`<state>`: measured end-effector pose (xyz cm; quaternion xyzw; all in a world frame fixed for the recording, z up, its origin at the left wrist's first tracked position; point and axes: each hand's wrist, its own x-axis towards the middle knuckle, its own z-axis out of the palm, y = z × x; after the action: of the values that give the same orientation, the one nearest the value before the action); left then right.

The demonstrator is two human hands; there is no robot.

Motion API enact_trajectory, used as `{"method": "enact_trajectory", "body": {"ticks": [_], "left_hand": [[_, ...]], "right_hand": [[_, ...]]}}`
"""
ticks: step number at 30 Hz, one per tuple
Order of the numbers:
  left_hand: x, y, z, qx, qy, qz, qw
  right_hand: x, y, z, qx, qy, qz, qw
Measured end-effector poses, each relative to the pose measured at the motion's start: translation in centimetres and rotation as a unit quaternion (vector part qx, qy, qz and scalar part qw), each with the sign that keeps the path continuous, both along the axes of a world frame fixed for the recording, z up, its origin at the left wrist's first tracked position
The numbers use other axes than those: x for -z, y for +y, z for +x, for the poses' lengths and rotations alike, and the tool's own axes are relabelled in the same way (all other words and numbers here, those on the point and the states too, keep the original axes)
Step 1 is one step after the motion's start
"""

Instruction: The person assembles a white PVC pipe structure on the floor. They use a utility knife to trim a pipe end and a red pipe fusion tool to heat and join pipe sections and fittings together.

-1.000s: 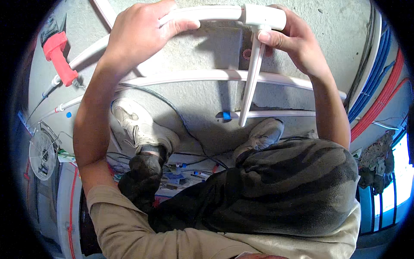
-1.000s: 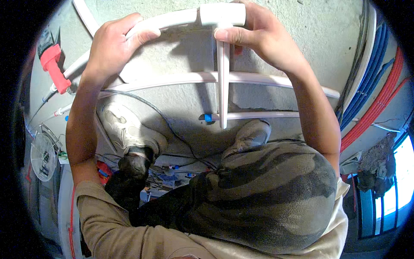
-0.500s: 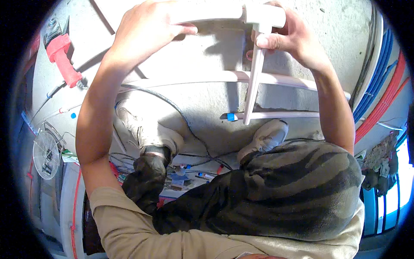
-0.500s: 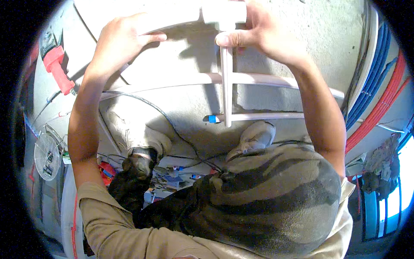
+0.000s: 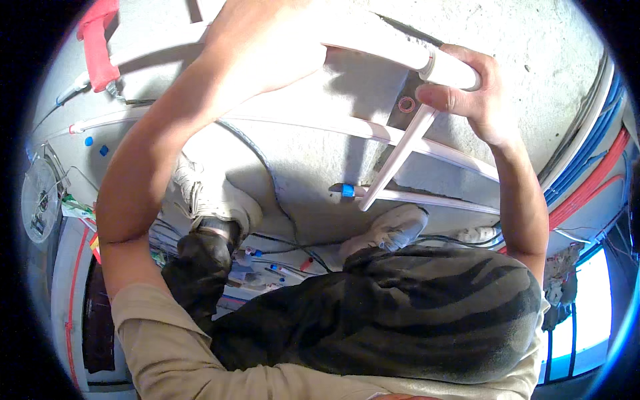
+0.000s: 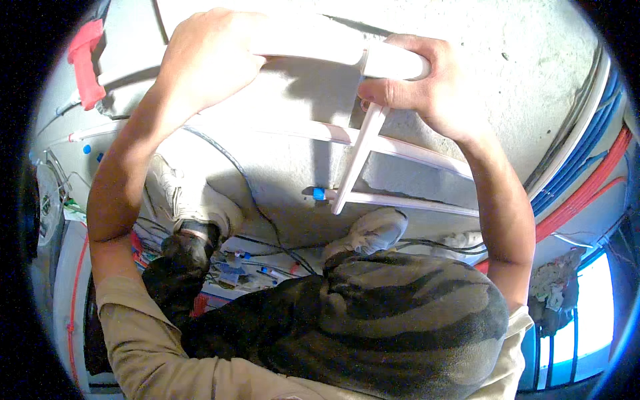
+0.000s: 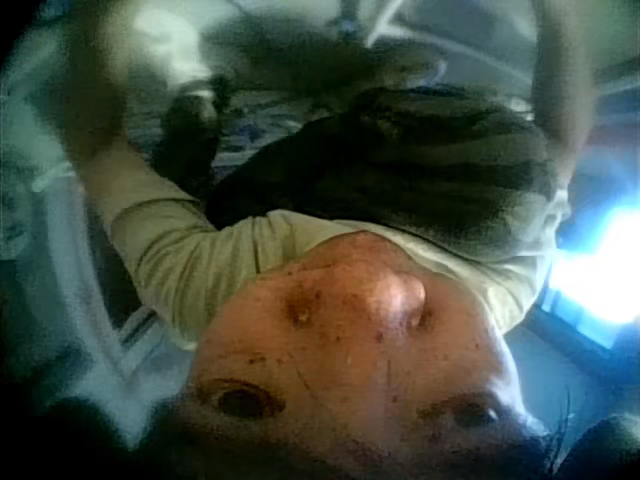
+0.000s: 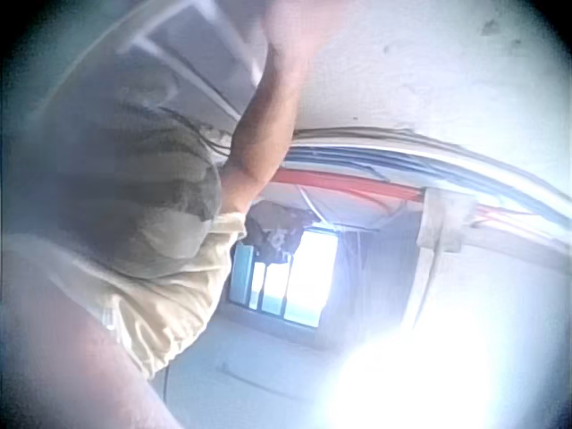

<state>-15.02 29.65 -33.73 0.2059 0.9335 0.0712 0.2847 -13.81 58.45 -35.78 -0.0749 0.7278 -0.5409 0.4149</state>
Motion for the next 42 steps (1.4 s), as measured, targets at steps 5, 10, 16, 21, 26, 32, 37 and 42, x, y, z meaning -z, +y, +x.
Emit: {"method": "enact_trajectory", "body": {"ticks": [5,10,16,21,26,32,37,42], "left_hand": [[-0.3,0.6,-0.1,-0.033,-0.013,0.001,0.999],[-0.4,0.4,-0.6,0.007,-0.005,0.024,1.000],[-1.3,0.6,-0.5,-0.007,-0.047,-0.002,0.999],[-1.5,0.1,0.0,-0.020,-0.023,0.035,0.999],[-1.7,0.6,-0.5,0.002,0.019,0.023,1.000],[-4.1,2.3,-3.6,-0.051,-0.285,-0.110,0.951],[-5.1,2.8,-3.8,-0.040,-0.285,-0.117,0.951],[-5.3,3.0,-4.1,-0.039,-0.301,-0.124,0.945]], "right_hand": [[0.0,0.1,0.3,0.014,0.016,0.001,1.000],[-0.1,0.1,0.0,0.019,0.017,-0.012,1.000],[-0.8,-0.2,0.2,0.023,0.001,0.007,1.000],[-1.8,0.0,0.2,0.028,-0.028,-0.005,0.999],[-1.8,-0.4,0.3,0.053,-0.052,0.000,0.997],[-1.9,-0.2,-0.1,0.048,-0.076,-0.006,0.996],[-2.0,-0.4,-0.1,0.031,-0.081,-0.017,0.996],[-2.1,-0.5,0.3,0.078,-0.076,-0.033,0.993]]}}
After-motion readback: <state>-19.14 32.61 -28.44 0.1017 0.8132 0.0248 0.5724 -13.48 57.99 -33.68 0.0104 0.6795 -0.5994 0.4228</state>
